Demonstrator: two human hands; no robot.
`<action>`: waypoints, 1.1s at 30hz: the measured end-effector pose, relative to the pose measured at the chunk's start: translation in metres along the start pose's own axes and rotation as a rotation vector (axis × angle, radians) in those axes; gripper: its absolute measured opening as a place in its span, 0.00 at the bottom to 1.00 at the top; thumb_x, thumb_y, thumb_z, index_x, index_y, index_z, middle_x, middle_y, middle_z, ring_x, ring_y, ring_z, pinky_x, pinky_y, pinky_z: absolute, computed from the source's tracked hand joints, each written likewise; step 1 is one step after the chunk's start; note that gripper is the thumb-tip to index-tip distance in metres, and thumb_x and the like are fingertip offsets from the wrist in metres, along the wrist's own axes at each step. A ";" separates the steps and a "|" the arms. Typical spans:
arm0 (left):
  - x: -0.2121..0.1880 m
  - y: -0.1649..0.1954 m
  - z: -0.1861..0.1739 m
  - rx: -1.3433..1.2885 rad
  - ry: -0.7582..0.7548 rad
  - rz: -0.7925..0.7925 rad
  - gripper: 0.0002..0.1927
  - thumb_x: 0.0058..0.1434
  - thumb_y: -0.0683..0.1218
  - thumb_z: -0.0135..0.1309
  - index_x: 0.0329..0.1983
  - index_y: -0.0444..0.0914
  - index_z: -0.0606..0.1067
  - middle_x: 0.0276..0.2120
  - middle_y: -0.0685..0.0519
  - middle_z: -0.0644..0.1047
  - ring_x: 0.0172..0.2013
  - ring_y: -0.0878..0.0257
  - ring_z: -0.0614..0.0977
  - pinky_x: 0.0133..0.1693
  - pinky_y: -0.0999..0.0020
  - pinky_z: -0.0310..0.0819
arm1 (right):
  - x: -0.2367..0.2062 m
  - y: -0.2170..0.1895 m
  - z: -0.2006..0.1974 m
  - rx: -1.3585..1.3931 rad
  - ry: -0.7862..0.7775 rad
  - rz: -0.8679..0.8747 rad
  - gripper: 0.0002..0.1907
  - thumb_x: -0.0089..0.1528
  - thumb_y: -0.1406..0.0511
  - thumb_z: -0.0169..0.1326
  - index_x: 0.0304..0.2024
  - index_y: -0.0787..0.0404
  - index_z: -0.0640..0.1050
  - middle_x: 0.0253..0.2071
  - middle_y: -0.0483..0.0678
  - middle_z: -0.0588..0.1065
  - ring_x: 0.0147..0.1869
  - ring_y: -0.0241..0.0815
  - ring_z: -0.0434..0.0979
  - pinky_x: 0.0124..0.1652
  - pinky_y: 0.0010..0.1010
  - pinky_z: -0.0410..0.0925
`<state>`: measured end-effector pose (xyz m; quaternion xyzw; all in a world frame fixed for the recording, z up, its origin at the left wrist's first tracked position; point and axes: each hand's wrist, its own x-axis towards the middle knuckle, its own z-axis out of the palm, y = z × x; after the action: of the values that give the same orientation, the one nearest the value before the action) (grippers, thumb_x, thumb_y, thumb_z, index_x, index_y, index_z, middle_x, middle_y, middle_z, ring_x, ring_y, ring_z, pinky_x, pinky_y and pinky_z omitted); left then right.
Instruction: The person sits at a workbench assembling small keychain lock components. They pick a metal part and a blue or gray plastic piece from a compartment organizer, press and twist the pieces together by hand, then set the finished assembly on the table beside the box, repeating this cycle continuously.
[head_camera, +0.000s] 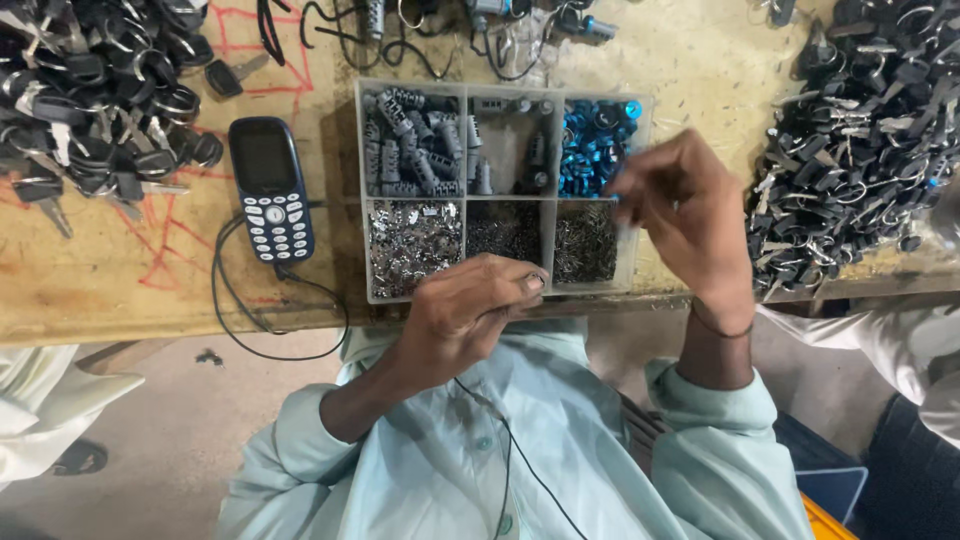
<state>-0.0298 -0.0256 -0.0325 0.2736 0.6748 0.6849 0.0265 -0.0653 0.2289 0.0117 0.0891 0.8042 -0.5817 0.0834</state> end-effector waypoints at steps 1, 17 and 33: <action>0.001 -0.001 0.001 0.019 -0.014 0.014 0.14 0.61 0.31 0.60 0.48 0.35 0.75 0.46 0.48 0.81 0.46 0.55 0.85 0.45 0.66 0.83 | -0.006 0.003 0.001 0.016 -0.009 -0.064 0.08 0.62 0.77 0.51 0.43 0.63 0.72 0.41 0.44 0.77 0.40 0.31 0.78 0.39 0.24 0.72; 0.016 0.014 -0.010 0.497 -0.254 0.315 0.10 0.63 0.38 0.59 0.47 0.33 0.76 0.52 0.42 0.78 0.55 0.48 0.81 0.48 0.60 0.81 | -0.063 0.031 0.012 0.301 -0.293 0.156 0.10 0.66 0.77 0.58 0.50 0.71 0.81 0.41 0.53 0.79 0.41 0.38 0.81 0.40 0.28 0.75; 0.013 0.021 0.027 0.254 0.015 0.043 0.21 0.57 0.33 0.64 0.54 0.37 0.78 0.42 0.51 0.83 0.43 0.57 0.82 0.47 0.63 0.79 | -0.056 0.009 -0.041 -0.552 -0.042 -0.359 0.12 0.62 0.73 0.58 0.48 0.63 0.77 0.43 0.52 0.74 0.43 0.48 0.77 0.41 0.37 0.70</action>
<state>-0.0228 0.0020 -0.0104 0.2841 0.7503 0.5963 -0.0281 -0.0104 0.2685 0.0291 -0.0920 0.9325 -0.3488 0.0170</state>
